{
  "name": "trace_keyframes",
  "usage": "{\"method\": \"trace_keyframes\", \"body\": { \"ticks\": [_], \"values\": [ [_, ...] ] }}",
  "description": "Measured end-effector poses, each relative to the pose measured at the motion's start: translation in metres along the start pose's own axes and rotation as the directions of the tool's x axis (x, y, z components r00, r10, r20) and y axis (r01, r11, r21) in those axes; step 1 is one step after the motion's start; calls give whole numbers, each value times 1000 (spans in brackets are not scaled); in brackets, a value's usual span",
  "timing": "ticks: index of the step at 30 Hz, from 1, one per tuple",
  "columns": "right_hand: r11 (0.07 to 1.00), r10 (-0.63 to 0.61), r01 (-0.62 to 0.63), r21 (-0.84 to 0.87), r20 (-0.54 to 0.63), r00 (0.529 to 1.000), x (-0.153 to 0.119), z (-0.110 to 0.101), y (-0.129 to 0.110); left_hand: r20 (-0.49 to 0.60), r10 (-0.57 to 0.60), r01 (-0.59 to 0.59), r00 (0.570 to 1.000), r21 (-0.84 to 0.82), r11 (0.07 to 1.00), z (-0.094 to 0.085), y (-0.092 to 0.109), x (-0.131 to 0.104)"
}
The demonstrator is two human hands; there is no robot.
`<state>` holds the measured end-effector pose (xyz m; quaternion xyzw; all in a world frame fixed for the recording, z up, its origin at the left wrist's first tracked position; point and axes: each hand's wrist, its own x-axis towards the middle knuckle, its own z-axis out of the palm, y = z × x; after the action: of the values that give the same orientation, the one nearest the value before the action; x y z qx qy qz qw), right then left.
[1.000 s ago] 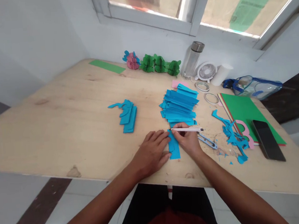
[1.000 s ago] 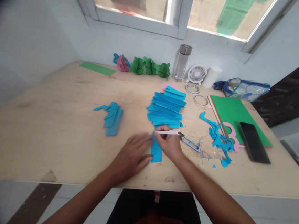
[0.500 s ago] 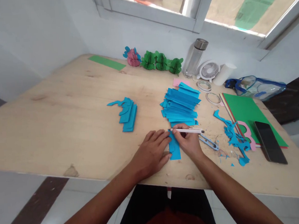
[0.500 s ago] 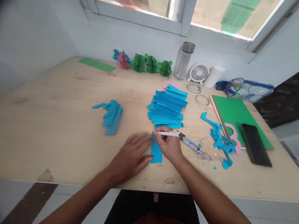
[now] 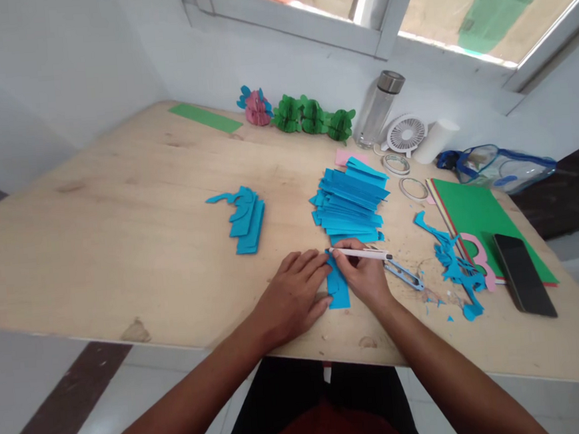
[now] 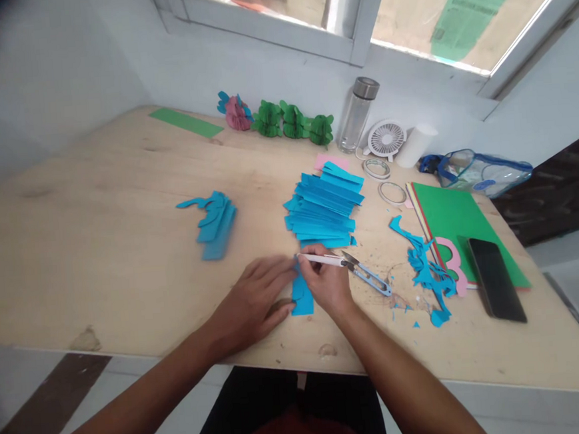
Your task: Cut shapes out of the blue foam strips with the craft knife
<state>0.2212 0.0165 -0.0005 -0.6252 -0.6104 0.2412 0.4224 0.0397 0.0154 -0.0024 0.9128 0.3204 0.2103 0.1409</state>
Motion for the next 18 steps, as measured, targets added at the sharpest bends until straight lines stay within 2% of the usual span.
{"method": "trace_keyframes", "body": {
  "ticks": [18],
  "values": [
    [998, -50, 50, -47, 0, 999, -2, -3, -3, 21, -1, 1, 1000, 4, 1000, 0, 0, 0]
  ]
}}
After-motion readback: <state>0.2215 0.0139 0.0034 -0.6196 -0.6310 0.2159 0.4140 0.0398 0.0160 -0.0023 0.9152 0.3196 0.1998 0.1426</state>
